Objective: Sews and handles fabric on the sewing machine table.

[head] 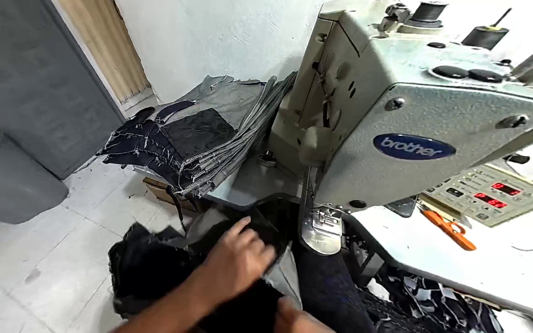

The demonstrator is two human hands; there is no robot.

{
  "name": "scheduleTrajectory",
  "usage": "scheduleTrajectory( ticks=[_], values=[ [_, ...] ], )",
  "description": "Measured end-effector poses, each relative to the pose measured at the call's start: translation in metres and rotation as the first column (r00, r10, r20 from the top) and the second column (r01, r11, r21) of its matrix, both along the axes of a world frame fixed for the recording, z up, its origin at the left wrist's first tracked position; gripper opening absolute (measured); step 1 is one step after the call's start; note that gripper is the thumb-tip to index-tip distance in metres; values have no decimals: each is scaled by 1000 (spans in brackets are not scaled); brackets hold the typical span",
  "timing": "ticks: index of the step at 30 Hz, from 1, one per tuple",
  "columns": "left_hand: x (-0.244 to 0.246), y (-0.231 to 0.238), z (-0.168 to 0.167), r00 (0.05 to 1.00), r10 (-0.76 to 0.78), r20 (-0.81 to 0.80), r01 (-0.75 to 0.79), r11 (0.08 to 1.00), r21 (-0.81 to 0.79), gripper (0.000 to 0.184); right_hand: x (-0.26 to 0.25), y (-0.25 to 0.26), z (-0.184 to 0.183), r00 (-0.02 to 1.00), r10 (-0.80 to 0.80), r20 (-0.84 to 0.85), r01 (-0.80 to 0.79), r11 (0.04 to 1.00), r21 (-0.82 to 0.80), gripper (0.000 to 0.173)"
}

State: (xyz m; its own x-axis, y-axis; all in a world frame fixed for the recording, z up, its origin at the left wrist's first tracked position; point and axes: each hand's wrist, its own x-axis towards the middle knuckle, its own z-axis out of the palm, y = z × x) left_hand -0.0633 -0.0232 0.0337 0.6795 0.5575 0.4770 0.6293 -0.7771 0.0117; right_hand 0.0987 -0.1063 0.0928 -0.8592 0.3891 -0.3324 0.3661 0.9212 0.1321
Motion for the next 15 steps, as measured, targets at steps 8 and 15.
scheduleTrajectory(
  ticks=[8, 15],
  values=[
    [-32, 54, 124, 953, 84, 291, -179, 931, 318, 31, -62, 19, -73, 983, -172, -70, 149, 954, -259, 37],
    [-75, -25, 85, 978, 135, -157, -119, 987, 109, 30, 166, 6, -38, 858, -478, -186, 503, 856, 121, 15]
  ],
)
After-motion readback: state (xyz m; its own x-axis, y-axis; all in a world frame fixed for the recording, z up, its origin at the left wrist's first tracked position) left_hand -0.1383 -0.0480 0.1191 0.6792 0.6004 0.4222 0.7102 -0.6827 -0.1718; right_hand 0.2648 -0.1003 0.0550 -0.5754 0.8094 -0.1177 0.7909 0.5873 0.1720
